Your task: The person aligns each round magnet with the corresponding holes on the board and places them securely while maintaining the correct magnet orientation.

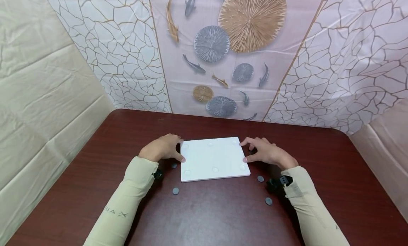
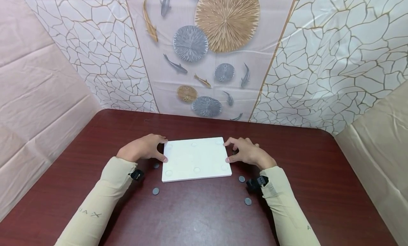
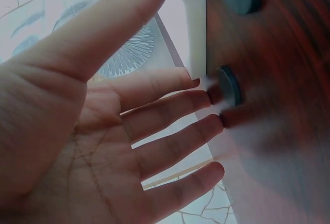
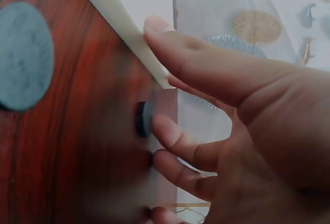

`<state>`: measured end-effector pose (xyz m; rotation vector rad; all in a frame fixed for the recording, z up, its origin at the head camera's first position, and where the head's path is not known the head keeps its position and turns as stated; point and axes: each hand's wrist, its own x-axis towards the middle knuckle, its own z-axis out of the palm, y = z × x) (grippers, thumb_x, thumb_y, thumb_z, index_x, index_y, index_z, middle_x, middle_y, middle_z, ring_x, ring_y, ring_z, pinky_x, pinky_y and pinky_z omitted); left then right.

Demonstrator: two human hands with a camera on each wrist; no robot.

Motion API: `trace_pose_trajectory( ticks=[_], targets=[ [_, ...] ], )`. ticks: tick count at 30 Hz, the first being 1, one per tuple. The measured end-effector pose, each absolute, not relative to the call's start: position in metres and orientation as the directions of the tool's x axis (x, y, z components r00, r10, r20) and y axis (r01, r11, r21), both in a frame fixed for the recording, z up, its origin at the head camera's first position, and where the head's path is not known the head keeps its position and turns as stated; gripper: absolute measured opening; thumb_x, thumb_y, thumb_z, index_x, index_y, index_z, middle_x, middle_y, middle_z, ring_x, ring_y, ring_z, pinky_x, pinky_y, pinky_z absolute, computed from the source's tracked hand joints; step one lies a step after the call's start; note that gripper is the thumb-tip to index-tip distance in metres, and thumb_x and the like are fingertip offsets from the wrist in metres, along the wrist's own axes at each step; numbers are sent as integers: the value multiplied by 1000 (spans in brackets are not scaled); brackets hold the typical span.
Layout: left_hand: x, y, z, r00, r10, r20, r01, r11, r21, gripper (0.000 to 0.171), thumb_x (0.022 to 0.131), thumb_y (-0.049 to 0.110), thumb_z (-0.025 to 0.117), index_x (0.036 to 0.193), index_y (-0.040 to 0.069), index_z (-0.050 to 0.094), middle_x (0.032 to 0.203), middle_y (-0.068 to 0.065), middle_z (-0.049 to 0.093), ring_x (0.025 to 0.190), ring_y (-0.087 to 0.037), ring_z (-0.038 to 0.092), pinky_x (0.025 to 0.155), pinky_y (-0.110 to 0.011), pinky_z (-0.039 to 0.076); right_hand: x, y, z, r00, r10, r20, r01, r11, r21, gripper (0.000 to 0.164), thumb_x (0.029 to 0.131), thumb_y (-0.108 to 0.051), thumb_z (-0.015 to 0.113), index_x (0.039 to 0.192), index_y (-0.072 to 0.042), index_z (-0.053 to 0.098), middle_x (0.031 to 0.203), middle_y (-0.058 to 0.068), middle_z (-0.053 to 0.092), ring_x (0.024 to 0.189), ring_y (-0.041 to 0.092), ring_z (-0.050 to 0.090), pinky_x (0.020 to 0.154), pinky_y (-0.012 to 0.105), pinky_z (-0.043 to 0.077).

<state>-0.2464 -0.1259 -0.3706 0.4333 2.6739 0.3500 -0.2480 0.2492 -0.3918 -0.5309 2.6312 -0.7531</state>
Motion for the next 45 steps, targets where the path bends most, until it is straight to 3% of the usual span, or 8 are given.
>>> trace_pose_trajectory(
  ticks=[5,13,20,24,30,35,41,45],
  targets=[
    [-246,-126,-371,-862,349,-366,242,920,308,75,89,34,87,151,6,56,160,-15,48,148,-32,45,115,-49,43,-243,245,-386,-862,-445,-245,-275,814,-512,55,90,-26,86,135,-12,59,123,21,60,123,42,46,102,82,25],
    [-246,-127,-371,-857,354,-375,241,918,316,76,90,34,86,154,9,54,163,-15,45,152,-33,39,117,-50,41,-238,242,-379,-839,-466,-283,-277,812,-514,51,91,-25,85,130,-10,57,128,24,55,125,43,43,98,65,42],
    [-245,-129,-373,-859,347,-375,226,916,331,77,90,33,86,156,13,52,166,-14,41,155,-35,34,119,-52,37,-236,242,-376,-816,-499,-293,-285,787,-547,43,91,-22,85,122,-10,58,127,23,51,123,42,42,97,56,43],
    [-244,-130,-373,-858,344,-381,221,917,332,76,91,33,86,156,14,53,167,-15,40,155,-36,33,119,-53,37,-236,243,-378,-824,-501,-266,-293,777,-557,44,92,-23,85,126,-11,59,129,22,48,125,41,40,99,57,42],
    [-247,-131,-375,-853,358,-380,231,912,340,77,90,35,86,157,14,52,167,-16,39,156,-36,33,120,-54,37,-239,244,-384,-866,-474,-160,-319,770,-553,60,96,-25,81,146,-6,52,138,25,48,129,43,44,103,59,43],
    [-251,-138,-377,-848,413,-332,285,884,370,84,89,38,86,159,13,47,165,-15,42,154,-35,35,120,-53,36,-242,244,-389,-876,-475,-82,-359,757,-547,57,102,-21,72,151,1,51,142,26,52,133,45,49,106,63,43],
    [-254,-145,-380,-851,447,-276,323,860,396,78,89,39,86,155,13,54,160,-14,47,150,-33,41,118,-51,38,-247,241,-396,-890,-438,-128,-322,802,-504,51,105,-24,68,151,-4,55,154,24,47,144,48,37,107,83,21],
    [-253,-144,-380,-853,446,-270,328,861,388,71,88,38,87,149,15,60,158,-14,47,148,-34,42,116,-52,40,-249,240,-399,-898,-422,-125,-311,810,-498,48,105,-20,68,148,-4,58,153,24,48,143,47,38,106,85,18]
  ],
)
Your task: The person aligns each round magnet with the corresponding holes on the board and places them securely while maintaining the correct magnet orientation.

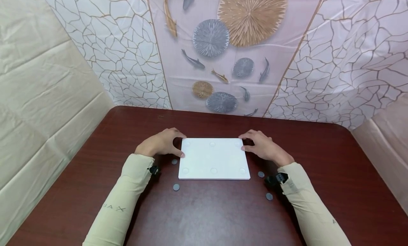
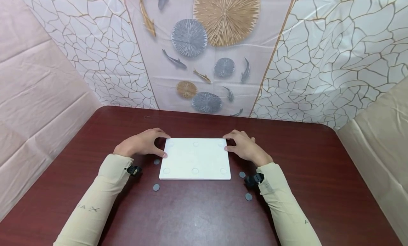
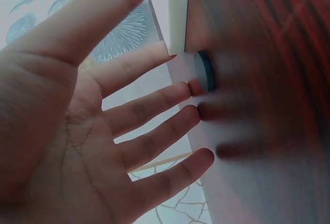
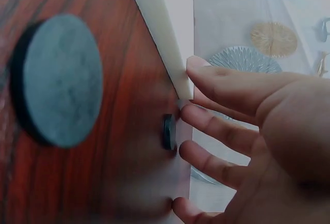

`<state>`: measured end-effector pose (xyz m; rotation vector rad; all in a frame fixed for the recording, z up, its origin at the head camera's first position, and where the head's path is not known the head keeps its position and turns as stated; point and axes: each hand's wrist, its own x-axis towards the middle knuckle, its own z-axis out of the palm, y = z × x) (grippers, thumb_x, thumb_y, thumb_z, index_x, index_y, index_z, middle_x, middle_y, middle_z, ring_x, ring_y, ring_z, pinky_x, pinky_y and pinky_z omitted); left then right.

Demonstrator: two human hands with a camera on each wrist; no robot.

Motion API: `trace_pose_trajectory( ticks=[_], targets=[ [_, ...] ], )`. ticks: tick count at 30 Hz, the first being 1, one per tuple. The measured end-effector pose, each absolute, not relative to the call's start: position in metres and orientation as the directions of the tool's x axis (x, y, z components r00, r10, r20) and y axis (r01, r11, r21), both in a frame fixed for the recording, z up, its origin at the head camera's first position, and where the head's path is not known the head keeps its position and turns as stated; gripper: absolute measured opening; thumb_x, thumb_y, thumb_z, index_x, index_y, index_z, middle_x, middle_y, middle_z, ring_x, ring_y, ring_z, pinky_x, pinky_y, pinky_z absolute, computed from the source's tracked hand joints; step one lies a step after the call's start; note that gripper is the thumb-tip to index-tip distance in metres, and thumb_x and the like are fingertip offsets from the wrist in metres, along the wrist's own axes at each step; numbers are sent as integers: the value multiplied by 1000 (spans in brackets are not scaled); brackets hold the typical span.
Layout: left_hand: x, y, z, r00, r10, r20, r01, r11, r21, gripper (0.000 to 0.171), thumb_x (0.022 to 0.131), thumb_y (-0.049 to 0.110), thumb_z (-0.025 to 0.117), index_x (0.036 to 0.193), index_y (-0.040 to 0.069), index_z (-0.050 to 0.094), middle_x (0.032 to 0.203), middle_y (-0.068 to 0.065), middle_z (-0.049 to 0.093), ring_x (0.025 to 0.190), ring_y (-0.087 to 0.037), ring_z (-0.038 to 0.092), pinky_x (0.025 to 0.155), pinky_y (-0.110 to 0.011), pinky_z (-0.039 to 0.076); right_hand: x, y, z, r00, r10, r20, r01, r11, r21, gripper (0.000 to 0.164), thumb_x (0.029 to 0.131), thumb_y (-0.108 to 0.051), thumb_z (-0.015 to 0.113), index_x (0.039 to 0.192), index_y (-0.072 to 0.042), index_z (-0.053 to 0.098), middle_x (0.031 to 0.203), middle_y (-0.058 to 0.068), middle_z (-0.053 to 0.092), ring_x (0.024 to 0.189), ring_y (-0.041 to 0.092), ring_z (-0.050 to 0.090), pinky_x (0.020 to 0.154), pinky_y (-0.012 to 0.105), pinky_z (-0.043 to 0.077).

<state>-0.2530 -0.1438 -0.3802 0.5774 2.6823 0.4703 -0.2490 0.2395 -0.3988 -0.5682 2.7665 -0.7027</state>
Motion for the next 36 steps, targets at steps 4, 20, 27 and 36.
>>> trace_pose_trajectory(
  ticks=[4,20,27,36],
  targets=[
    [-253,-142,-381,-860,431,-275,307,865,397,70,88,36,88,149,15,61,158,-15,46,147,-34,42,115,-51,41,-248,240,-398,-895,-431,-118,-319,801,-506,46,103,-19,70,145,-2,60,147,22,53,136,43,48,106,82,22],
    [-253,-139,-383,-860,415,-296,276,867,415,72,87,36,89,152,23,60,161,-15,41,147,-35,39,110,-54,45,-247,245,-389,-845,-499,-193,-349,787,-508,37,98,-21,78,128,-4,65,144,22,53,132,42,50,107,60,43],
    [-252,-139,-382,-856,426,-294,290,865,410,73,86,37,89,152,23,60,160,-17,41,147,-36,39,109,-55,46,-248,244,-388,-832,-512,-212,-353,785,-509,32,96,-18,80,121,-5,66,145,23,52,135,42,47,109,59,42],
    [-252,-137,-381,-847,441,-296,307,862,405,73,86,38,90,151,25,60,161,-18,40,148,-38,36,108,-57,46,-246,246,-386,-818,-521,-244,-338,778,-529,26,95,-18,82,112,-8,65,152,26,46,144,46,36,112,62,38]
  ],
)
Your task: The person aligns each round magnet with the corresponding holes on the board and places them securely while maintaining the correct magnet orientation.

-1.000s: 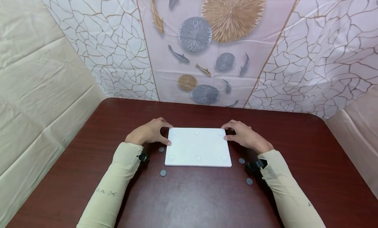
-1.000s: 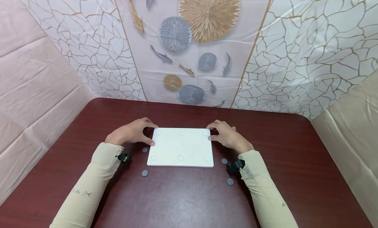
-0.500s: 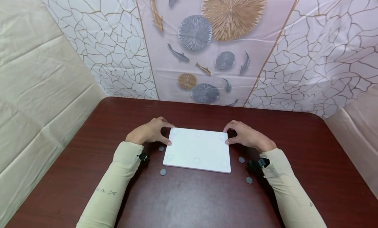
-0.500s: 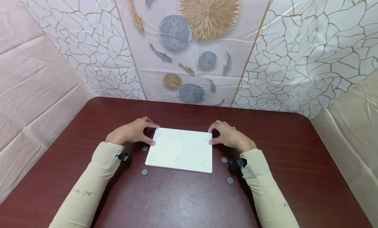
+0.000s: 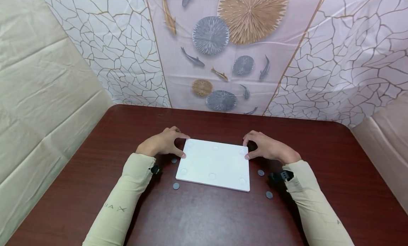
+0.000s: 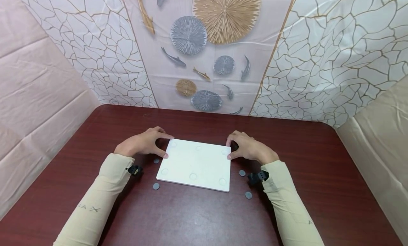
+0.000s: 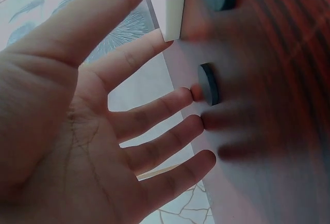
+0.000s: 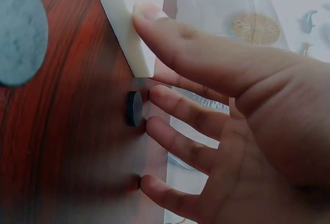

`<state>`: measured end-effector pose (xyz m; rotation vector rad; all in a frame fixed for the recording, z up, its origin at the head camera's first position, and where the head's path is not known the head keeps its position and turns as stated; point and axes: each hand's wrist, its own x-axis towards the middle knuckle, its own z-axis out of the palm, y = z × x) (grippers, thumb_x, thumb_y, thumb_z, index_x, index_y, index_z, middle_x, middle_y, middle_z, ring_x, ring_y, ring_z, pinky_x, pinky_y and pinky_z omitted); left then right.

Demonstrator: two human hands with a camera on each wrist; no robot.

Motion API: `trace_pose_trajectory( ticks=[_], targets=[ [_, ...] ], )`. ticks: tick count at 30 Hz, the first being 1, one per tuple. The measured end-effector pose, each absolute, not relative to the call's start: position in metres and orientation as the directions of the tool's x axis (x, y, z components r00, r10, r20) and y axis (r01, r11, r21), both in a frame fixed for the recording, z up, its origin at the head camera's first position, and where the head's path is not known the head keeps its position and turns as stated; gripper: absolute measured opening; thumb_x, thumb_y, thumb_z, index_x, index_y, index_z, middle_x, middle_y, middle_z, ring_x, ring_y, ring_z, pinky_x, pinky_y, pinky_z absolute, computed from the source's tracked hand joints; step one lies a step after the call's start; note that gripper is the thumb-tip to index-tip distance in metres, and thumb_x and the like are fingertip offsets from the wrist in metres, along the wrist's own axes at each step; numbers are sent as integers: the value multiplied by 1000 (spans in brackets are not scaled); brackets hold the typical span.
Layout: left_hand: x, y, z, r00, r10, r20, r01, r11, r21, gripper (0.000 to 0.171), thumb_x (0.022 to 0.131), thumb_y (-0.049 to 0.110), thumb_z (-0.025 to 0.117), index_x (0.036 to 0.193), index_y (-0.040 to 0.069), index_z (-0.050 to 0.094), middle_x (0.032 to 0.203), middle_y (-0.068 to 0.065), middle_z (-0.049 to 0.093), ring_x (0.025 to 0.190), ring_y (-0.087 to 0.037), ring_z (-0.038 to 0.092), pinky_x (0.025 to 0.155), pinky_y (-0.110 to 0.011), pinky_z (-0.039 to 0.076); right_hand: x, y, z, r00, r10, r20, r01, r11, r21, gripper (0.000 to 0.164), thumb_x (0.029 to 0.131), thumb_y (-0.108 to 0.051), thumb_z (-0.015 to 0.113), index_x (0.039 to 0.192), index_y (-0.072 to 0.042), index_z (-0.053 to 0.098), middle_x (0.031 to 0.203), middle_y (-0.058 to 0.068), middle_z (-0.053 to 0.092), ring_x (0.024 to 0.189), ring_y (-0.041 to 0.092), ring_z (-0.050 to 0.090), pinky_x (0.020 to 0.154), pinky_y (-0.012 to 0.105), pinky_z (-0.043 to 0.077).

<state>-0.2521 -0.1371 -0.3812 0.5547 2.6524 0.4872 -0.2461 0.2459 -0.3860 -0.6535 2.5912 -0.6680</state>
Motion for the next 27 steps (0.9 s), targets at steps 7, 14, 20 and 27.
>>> trace_pose_trajectory(
  ticks=[7,14,20,27],
  targets=[
    [-250,-137,-382,-844,449,-295,315,858,405,74,84,39,90,151,27,60,160,-17,41,148,-37,36,107,-58,46,-245,248,-384,-799,-534,-276,-331,774,-539,26,94,-21,82,108,-10,64,156,27,41,146,48,31,110,62,38],
    [-251,-136,-380,-845,438,-308,309,868,388,75,85,40,89,152,28,59,160,-16,40,149,-36,35,106,-58,47,-245,248,-380,-801,-531,-278,-324,773,-545,28,94,-22,83,109,-10,63,156,25,41,144,46,32,108,61,39],
    [-253,-135,-381,-841,443,-310,313,866,390,75,85,39,89,152,28,59,160,-17,40,149,-36,34,107,-57,47,-245,249,-382,-805,-527,-272,-322,773,-547,29,92,-22,84,109,-10,64,155,24,42,143,44,33,108,59,40],
    [-253,-135,-383,-847,429,-314,295,870,394,74,85,38,89,152,28,59,160,-16,40,148,-36,35,107,-58,46,-245,248,-384,-808,-525,-266,-322,773,-547,28,92,-22,85,108,-10,65,154,24,43,141,43,34,109,59,40]
  ],
)
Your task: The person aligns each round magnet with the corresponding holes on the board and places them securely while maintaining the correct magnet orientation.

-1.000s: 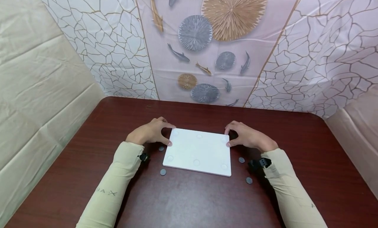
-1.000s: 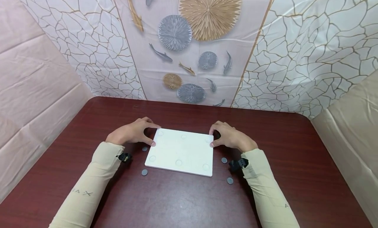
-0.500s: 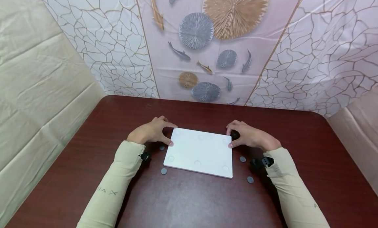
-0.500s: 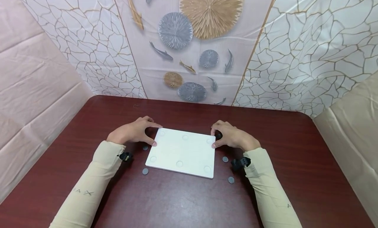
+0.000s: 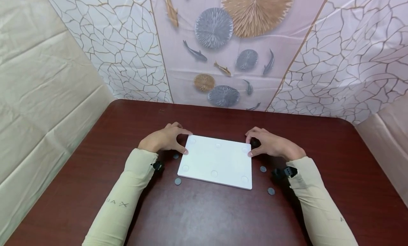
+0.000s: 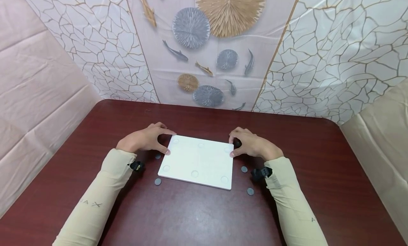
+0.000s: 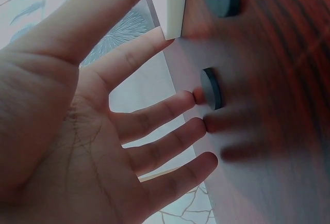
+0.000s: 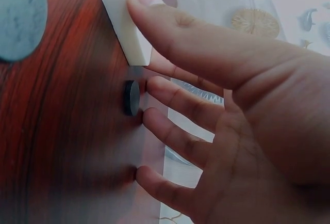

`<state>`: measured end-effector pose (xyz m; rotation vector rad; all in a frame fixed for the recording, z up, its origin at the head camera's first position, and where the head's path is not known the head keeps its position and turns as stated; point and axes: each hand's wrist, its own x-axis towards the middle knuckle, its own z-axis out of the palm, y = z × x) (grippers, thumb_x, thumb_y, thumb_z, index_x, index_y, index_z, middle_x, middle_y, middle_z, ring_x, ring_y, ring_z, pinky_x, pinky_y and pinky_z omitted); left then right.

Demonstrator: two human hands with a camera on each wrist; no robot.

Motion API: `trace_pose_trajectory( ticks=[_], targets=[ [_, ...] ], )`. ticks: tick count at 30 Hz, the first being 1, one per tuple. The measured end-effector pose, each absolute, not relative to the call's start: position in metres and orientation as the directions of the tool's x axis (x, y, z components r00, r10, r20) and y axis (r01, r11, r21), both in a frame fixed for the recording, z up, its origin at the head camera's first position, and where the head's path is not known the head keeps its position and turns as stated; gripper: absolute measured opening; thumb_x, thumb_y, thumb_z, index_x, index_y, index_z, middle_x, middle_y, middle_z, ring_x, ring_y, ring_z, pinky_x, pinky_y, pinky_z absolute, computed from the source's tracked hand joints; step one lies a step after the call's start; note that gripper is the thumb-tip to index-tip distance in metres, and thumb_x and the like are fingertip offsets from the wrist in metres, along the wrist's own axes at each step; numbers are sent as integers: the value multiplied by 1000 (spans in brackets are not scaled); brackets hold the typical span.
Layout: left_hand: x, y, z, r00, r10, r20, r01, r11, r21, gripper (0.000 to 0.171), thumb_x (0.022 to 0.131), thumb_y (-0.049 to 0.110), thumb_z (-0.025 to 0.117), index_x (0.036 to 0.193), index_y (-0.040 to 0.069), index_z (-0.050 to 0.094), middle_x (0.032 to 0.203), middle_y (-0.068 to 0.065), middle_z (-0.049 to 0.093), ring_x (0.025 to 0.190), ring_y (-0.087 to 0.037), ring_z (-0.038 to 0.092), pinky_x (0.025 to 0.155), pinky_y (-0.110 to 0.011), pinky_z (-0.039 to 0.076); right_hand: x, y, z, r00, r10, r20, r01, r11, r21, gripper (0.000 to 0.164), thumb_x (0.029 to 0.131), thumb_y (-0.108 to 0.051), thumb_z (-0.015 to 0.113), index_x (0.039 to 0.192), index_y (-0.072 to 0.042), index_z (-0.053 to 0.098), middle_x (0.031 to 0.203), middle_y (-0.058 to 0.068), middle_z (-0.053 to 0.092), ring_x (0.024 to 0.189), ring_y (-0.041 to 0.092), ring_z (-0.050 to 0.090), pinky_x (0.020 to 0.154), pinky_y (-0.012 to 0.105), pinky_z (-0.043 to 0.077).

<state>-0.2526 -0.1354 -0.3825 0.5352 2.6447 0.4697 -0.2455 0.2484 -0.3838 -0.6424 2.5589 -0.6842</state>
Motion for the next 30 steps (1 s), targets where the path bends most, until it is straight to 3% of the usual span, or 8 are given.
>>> trace_pose_trajectory(
  ticks=[30],
  targets=[
    [-254,-136,-382,-838,450,-309,314,861,401,75,86,39,89,152,26,57,161,-19,38,150,-38,32,110,-61,43,-246,250,-383,-796,-539,-275,-324,764,-558,28,94,-21,82,110,-8,63,157,23,40,145,45,32,111,59,37]
  ],
)
